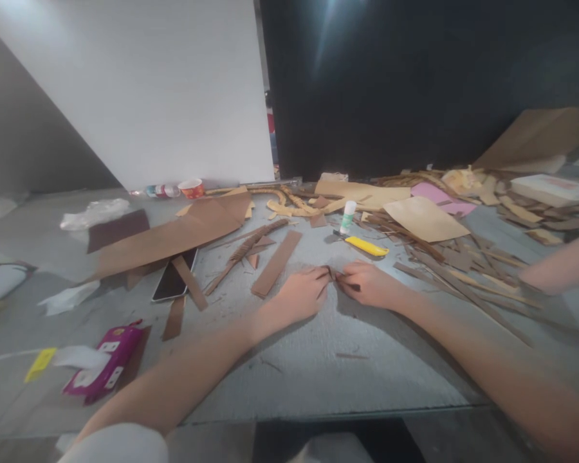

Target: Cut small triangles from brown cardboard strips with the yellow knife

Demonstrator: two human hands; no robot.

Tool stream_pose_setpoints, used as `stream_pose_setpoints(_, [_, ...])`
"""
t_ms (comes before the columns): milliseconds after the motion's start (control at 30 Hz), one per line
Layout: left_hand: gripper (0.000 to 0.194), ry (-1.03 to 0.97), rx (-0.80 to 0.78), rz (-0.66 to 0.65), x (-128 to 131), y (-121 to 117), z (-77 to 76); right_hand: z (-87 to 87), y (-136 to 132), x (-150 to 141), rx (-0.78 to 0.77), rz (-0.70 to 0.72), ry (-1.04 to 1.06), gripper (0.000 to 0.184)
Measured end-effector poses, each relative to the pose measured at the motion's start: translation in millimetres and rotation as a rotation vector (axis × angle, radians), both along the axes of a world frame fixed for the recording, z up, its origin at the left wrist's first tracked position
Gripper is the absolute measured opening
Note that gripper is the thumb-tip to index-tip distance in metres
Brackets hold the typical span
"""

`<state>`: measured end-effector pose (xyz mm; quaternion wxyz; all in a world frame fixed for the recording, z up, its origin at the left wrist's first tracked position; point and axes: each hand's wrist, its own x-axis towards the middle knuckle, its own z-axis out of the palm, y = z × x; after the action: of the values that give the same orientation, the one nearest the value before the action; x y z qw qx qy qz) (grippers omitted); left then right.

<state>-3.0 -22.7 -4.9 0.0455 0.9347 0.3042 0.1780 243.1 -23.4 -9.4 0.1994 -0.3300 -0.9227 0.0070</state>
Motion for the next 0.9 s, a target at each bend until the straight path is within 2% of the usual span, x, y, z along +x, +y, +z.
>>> stream_pose_setpoints(233, [0.031, 0.023, 0.011, 0.011, 0.2, -0.4, 0.3, -3.9, 1.9, 0.1, -0.013, -0.013, 0.01, 0.043])
stream_pose_setpoints(900, [0.031, 0.075, 0.037, 0.005, -0.6, -2.2, 3.9, -4.9, 1.8, -1.6, -0.029, 0.019, -0.005, 0.042])
